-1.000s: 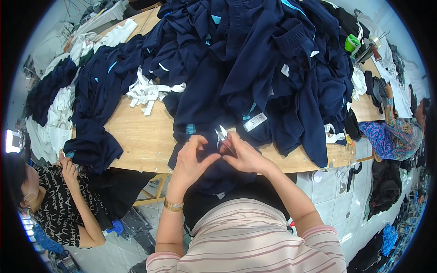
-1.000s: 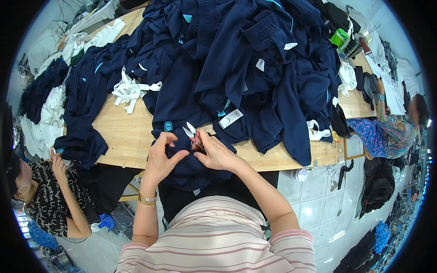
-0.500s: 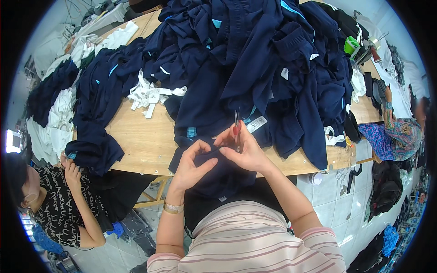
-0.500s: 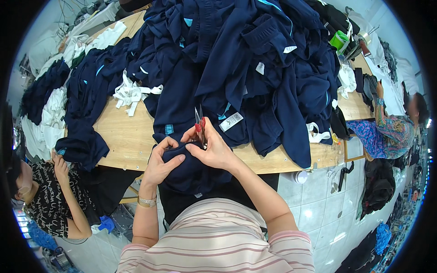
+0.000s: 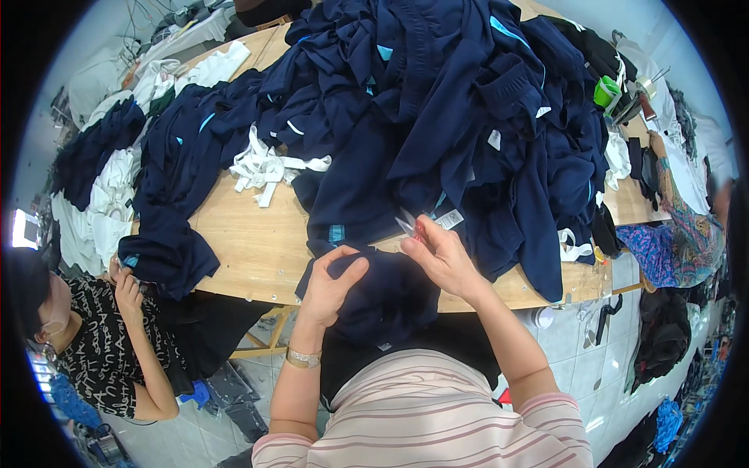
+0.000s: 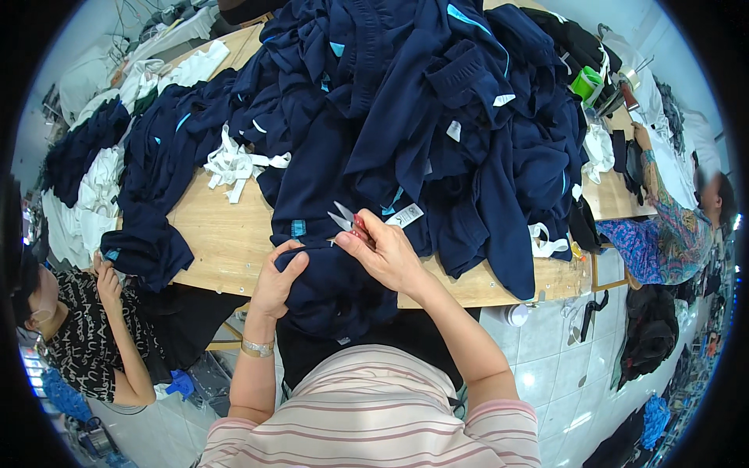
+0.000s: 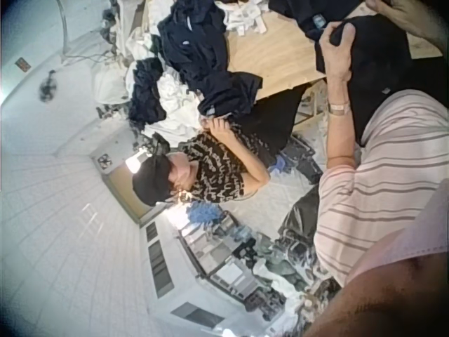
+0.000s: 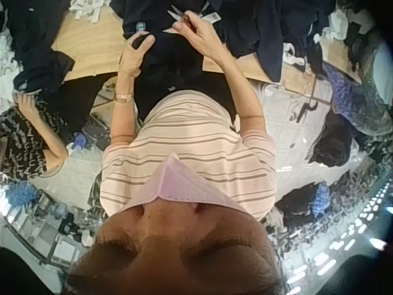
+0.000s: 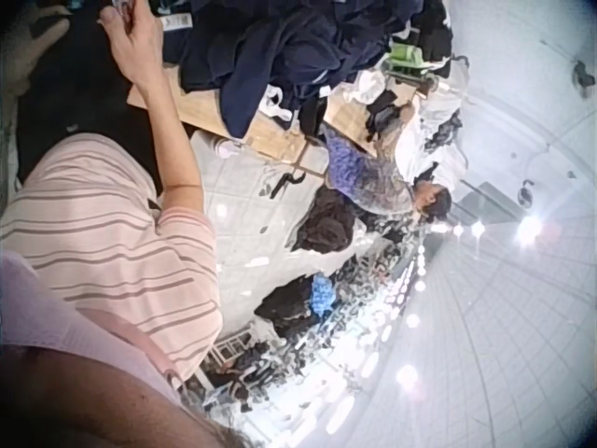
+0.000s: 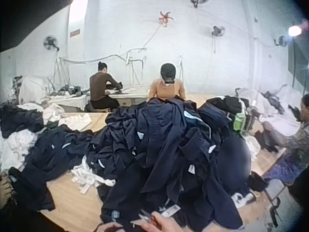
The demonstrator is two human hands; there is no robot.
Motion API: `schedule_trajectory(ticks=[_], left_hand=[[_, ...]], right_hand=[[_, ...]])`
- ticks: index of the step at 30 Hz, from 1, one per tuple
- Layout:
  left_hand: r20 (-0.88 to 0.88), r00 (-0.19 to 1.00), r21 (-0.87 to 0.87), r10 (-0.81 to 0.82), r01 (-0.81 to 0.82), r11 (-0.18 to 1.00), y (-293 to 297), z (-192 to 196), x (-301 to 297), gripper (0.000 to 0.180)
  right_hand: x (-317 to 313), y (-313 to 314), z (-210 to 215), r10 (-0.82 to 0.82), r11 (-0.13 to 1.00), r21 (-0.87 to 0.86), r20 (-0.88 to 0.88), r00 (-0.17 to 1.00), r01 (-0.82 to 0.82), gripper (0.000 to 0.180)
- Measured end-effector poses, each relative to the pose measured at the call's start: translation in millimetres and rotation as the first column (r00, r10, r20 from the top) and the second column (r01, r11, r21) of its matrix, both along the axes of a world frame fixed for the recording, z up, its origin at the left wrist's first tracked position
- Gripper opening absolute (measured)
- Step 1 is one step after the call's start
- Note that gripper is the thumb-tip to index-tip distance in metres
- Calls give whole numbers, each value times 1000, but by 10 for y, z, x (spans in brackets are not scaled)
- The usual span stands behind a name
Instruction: The person trims loose threads from garments using thread snips, turning and handling the clothing pieces by hand on the table.
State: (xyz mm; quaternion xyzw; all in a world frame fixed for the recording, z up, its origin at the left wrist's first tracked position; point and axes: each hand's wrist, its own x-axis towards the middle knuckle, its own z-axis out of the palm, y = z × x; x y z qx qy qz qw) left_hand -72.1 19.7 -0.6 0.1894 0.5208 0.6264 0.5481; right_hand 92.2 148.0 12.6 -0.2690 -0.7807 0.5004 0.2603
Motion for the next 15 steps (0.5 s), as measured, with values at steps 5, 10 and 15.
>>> schedule_trajectory(ticks=[5, 10, 15], left_hand=[[-45, 997, -6, -67, 67, 998, 2, 67, -57, 17], [-5, 993, -36, -114, 114, 993, -9, 108, -82, 20], [-70, 984, -29, -163, 162, 986, 1, 128, -76, 20]], right_hand=[[50, 10, 73, 56, 966, 235, 205, 977, -105, 45], [76, 20, 180, 139, 888, 382, 306, 942, -255, 46], [46, 56, 283, 180, 830, 417, 427, 886, -370, 43]])
